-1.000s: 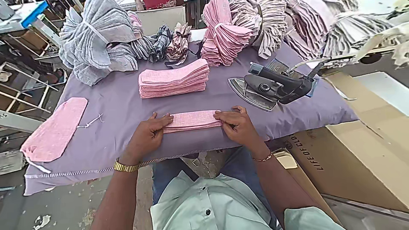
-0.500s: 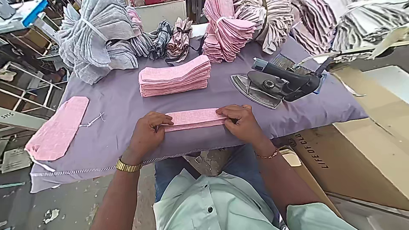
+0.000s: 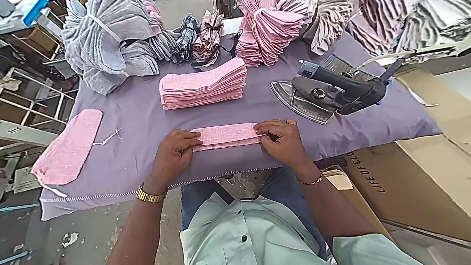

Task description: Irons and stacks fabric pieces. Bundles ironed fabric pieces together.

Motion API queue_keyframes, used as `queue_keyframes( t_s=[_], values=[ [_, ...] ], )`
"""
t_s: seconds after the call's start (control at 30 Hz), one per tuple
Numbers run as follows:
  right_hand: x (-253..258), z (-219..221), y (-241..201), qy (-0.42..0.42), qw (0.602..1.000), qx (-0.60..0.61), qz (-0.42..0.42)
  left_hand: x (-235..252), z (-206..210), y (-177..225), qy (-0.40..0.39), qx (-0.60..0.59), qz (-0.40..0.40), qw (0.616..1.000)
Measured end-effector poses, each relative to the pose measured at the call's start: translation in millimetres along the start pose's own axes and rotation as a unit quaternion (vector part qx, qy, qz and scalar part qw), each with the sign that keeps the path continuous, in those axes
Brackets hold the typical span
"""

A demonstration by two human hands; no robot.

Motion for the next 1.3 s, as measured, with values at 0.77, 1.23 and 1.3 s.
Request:
queue_keyframes(
  t_s=[0.77,1.23,1.3],
  values=[
    [-23,-12,-15,0.050,0.982,-0.126,-0.128,-6,6,9,-0.046,0.059,0.083,0.994],
    [131,-99,42,0.014,0.937,-0.338,-0.082,-8,6,9,-0.023,0.087,0.094,0.992],
    [120,-99,19,0.024,0.954,-0.273,-0.119,-8,5,9,-0.022,0.093,0.091,0.991]
  ],
)
Point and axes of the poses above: each hand's wrist, its own x-axis towards the middle knuckle, its own z-axis out of the palm, y = z × x, the point moved 10 cm from there along x, towards the middle knuckle, and after that the axes turned 12 degrees about y, right-handed, at the moved point
